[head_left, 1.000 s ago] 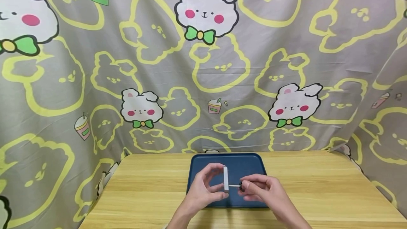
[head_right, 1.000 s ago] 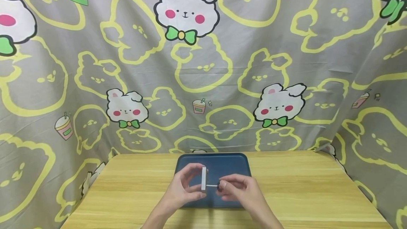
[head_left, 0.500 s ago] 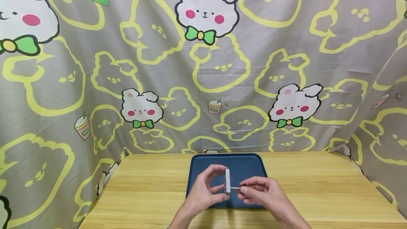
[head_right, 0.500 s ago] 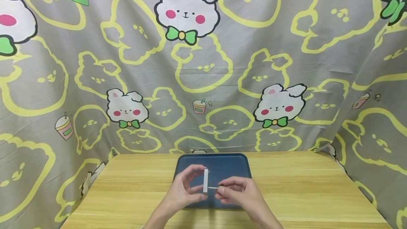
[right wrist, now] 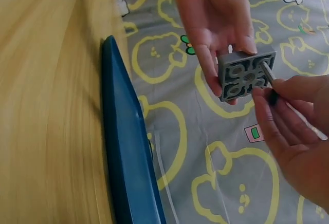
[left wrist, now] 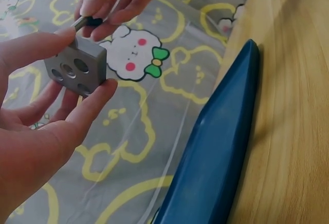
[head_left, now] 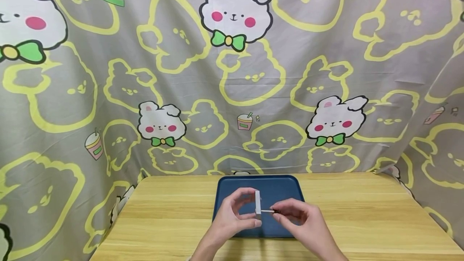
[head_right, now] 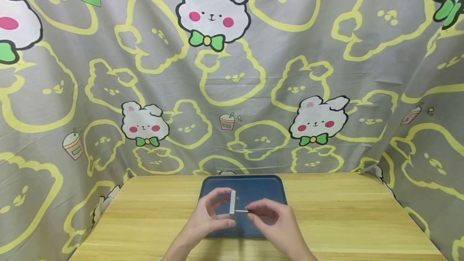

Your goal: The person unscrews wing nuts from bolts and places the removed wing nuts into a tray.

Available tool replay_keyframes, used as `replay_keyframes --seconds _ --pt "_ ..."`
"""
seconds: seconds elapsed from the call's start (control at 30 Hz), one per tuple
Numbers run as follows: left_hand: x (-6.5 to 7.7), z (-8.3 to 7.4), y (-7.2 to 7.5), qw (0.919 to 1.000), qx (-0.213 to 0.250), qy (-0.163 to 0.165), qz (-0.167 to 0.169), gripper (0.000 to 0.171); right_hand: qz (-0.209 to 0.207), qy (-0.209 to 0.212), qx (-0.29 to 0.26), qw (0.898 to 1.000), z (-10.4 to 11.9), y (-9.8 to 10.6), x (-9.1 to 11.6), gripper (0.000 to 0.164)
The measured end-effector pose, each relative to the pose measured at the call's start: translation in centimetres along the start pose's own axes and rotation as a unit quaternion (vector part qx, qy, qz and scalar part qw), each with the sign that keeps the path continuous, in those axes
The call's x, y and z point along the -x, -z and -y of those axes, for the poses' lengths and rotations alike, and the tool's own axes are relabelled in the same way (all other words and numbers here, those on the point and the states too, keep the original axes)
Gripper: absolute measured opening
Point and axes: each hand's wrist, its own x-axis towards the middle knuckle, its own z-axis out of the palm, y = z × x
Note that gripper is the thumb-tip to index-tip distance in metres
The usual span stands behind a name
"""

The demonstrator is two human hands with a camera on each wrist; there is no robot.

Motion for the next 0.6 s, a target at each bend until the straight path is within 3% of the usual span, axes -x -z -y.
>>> replay_keyframes --seconds 0.1,0.17,0.27,0.37,0.47,0.6 --pt "0.0 -0.1 0.1 0.9997 0.021 0.007 0.005 0.061 -0.015 0.094 0.045 0.994 -0.3 -0.3 0.0 0.022" --pt "0.0 -0.2 0.2 0.9992 0.035 0.012 0.011 0.062 -0.023 0.161 0.078 0.984 -0.5 -0.4 0.0 0.031" --pt "0.1 -0.3 0.2 0.9983 0.054 0.016 0.018 0.064 -0.036 0.263 0.122 0.956 -1.0 -0.4 -0.2 0.043" --pt "0.1 -0.3 0.2 0.9976 0.063 0.015 0.023 0.065 -0.052 0.339 0.146 0.928 -1.4 -0.5 -0.5 0.03" --pt "0.1 -0.3 0.3 0.9974 0.066 0.015 0.026 0.065 -0.059 0.371 0.151 0.915 -1.7 -0.5 -0.8 0.013" --pt "0.1 -0.3 0.4 0.9968 0.073 0.016 0.028 0.065 -0.058 0.356 0.153 0.92 -1.6 -0.6 -0.7 0.018"
